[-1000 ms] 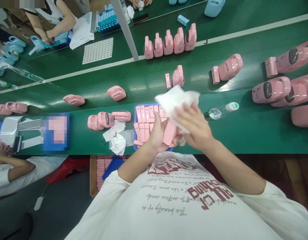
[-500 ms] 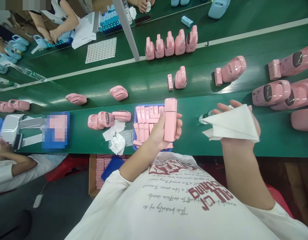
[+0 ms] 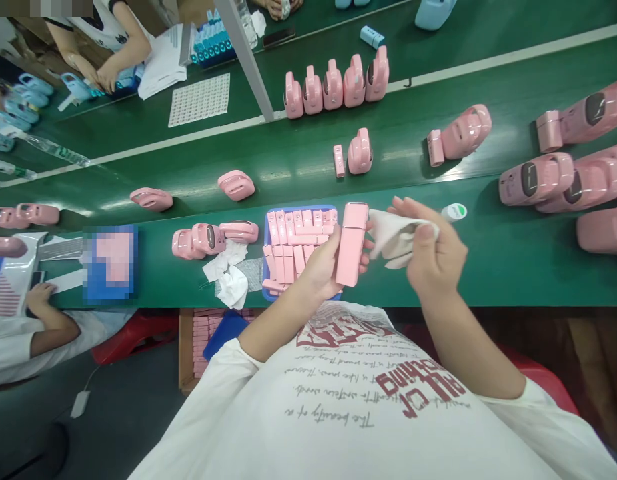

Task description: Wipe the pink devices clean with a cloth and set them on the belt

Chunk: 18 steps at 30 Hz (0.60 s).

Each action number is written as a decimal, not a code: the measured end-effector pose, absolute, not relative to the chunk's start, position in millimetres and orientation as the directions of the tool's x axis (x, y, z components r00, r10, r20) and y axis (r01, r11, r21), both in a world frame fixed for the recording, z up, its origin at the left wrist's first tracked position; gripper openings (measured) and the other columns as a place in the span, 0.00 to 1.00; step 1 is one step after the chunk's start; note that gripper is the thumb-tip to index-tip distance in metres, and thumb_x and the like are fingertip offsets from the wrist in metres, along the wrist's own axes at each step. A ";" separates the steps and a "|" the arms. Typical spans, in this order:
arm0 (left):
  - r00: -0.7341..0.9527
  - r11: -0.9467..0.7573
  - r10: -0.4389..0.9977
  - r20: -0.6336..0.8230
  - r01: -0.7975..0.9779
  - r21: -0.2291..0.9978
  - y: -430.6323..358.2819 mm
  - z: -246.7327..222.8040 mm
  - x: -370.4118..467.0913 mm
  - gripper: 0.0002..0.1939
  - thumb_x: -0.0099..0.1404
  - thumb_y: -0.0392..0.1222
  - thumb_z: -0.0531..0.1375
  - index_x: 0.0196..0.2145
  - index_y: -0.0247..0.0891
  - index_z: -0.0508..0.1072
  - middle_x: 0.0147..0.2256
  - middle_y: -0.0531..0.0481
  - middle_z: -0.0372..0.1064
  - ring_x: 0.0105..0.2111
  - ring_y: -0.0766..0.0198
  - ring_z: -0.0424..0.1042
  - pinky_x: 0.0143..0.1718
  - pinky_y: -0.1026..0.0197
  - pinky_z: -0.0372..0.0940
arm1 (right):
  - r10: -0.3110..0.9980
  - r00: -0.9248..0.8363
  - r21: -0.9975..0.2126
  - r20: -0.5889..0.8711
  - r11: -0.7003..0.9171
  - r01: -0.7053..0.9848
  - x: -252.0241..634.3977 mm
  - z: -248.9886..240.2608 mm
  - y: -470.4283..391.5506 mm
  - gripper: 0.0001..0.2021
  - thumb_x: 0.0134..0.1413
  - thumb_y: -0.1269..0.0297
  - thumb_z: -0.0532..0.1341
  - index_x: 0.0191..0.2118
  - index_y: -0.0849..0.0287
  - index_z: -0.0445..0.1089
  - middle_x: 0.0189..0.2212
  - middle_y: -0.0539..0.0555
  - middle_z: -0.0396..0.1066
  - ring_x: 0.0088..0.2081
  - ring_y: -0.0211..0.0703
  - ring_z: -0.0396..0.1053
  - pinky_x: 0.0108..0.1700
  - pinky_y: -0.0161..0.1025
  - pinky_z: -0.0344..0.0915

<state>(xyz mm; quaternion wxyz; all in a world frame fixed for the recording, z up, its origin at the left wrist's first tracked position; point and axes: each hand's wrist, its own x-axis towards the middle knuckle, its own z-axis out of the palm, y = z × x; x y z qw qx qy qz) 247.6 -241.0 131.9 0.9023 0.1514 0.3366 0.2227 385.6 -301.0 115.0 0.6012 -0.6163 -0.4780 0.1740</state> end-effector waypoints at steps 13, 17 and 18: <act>0.639 0.857 0.451 -0.624 -0.113 0.504 -244.0 107.5 262.9 0.22 0.53 0.48 0.66 0.42 0.33 0.70 0.23 0.54 0.64 0.18 0.72 0.62 0.15 0.69 0.53 | 0.709 0.313 -0.762 0.631 0.491 0.423 406.9 96.8 -331.6 0.16 0.64 0.61 0.48 0.39 0.59 0.72 0.28 0.53 0.74 0.32 0.40 0.74 0.34 0.39 0.72; 0.538 0.804 0.538 -0.649 -0.096 0.587 -242.7 96.9 257.1 0.17 0.48 0.37 0.67 0.35 0.35 0.68 0.22 0.57 0.61 0.19 0.73 0.61 0.15 0.72 0.53 | 0.428 0.830 -0.934 0.357 0.143 0.328 501.7 91.7 -347.4 0.12 0.54 0.58 0.58 0.24 0.59 0.69 0.12 0.45 0.57 0.16 0.37 0.58 0.28 0.40 0.65; 0.500 0.793 0.561 -0.660 -0.094 0.602 -242.0 93.6 254.6 0.14 0.48 0.37 0.67 0.33 0.35 0.68 0.22 0.57 0.61 0.19 0.73 0.61 0.16 0.71 0.54 | 0.417 0.867 -0.942 0.273 -0.064 0.328 531.5 87.0 -345.9 0.09 0.51 0.60 0.61 0.26 0.59 0.70 0.13 0.46 0.58 0.17 0.37 0.58 0.29 0.41 0.63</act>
